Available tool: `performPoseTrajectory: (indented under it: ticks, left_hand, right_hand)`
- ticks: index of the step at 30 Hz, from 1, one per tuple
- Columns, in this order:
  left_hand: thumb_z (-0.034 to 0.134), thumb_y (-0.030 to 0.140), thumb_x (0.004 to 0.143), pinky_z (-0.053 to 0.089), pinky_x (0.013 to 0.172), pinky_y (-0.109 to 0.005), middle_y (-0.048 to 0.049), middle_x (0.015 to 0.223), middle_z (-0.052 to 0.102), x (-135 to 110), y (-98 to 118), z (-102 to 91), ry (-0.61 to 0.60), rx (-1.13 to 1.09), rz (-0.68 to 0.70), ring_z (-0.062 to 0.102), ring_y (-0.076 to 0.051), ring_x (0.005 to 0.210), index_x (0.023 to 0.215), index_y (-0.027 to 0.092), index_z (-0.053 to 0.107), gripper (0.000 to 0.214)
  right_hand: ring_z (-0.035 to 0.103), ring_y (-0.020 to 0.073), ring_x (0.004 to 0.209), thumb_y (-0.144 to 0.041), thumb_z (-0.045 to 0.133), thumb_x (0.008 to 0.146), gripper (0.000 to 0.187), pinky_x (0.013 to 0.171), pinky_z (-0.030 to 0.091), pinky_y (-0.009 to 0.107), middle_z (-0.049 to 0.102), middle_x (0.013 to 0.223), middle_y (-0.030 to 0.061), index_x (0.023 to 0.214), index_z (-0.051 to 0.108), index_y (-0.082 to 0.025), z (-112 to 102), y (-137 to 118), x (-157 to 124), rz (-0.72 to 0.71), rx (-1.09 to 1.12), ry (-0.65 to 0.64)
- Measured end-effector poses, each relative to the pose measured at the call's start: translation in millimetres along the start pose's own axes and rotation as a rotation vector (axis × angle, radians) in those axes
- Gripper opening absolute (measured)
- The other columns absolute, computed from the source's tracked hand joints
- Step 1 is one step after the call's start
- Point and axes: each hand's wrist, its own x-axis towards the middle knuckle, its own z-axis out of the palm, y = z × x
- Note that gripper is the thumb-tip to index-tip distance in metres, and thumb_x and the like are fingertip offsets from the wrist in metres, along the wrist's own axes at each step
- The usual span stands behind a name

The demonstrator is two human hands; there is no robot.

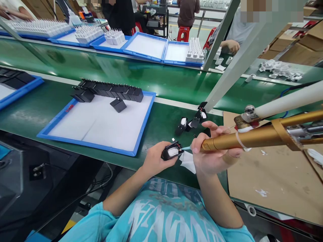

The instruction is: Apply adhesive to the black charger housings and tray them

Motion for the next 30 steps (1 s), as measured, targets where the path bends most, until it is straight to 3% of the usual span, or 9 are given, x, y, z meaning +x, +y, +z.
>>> performPoseTrajectory:
  ticks: [4,11,18,23,30]
  left_hand:
    - [0.068,0.033,0.075,0.048,0.064,-0.025,-0.0013,0.087,0.068,0.2,-1.7,0.7,-0.006,-0.001,-0.027,0.062,-0.015,0.072,0.1,0.02,0.058,0.03]
    - [0.069,0.034,0.076,0.051,0.068,-0.027,-0.0013,0.093,0.07,3.7,-8.9,9.2,-0.027,-0.014,-0.107,0.065,-0.017,0.076,0.103,0.022,0.056,0.032]
    - [0.07,0.034,0.076,0.053,0.076,-0.029,-0.0026,0.099,0.07,7.5,-2.1,20.6,0.003,-0.073,0.002,0.067,-0.019,0.084,0.108,0.022,0.058,0.036]
    - [0.07,0.033,0.075,0.054,0.08,-0.032,-0.0047,0.102,0.071,7.4,-0.3,22.0,0.046,-0.114,0.068,0.068,-0.02,0.088,0.109,0.021,0.058,0.038]
    - [0.069,0.035,0.078,0.053,0.084,-0.033,-0.0047,0.105,0.07,9.2,-6.5,16.1,-0.039,0.0,0.067,0.067,-0.022,0.094,0.114,0.023,0.059,0.039]
  right_hand:
    - [0.051,0.0064,0.035,-0.068,0.051,0.077,0.051,0.027,0.029,0.024,0.061,0.102,0.0016,0.109,0.056,-0.028,3.9,0.3,-0.6,-0.003,-0.019,0.045]
    - [0.051,0.0075,0.035,-0.066,0.045,0.081,0.05,0.028,0.029,0.024,0.061,0.102,0.0029,0.111,0.056,-0.029,10.4,5.1,-2.1,-0.035,0.0,0.013]
    - [0.049,0.0062,0.036,-0.068,0.044,0.079,0.05,0.031,0.033,0.025,0.06,0.104,0.0014,0.113,0.054,-0.033,20.4,5.2,-5.0,0.02,-0.031,0.018]
    - [0.052,0.0064,0.036,-0.067,0.048,0.08,0.042,0.031,0.034,0.025,0.058,0.103,-0.0005,0.093,0.056,-0.028,18.7,4.2,-4.4,-0.001,0.042,-0.074]
    - [0.05,0.0074,0.039,-0.069,0.036,0.081,0.051,0.031,0.035,0.026,0.056,0.107,0.0026,0.115,0.052,-0.033,17.5,6.1,-6.2,0.011,0.02,0.012]
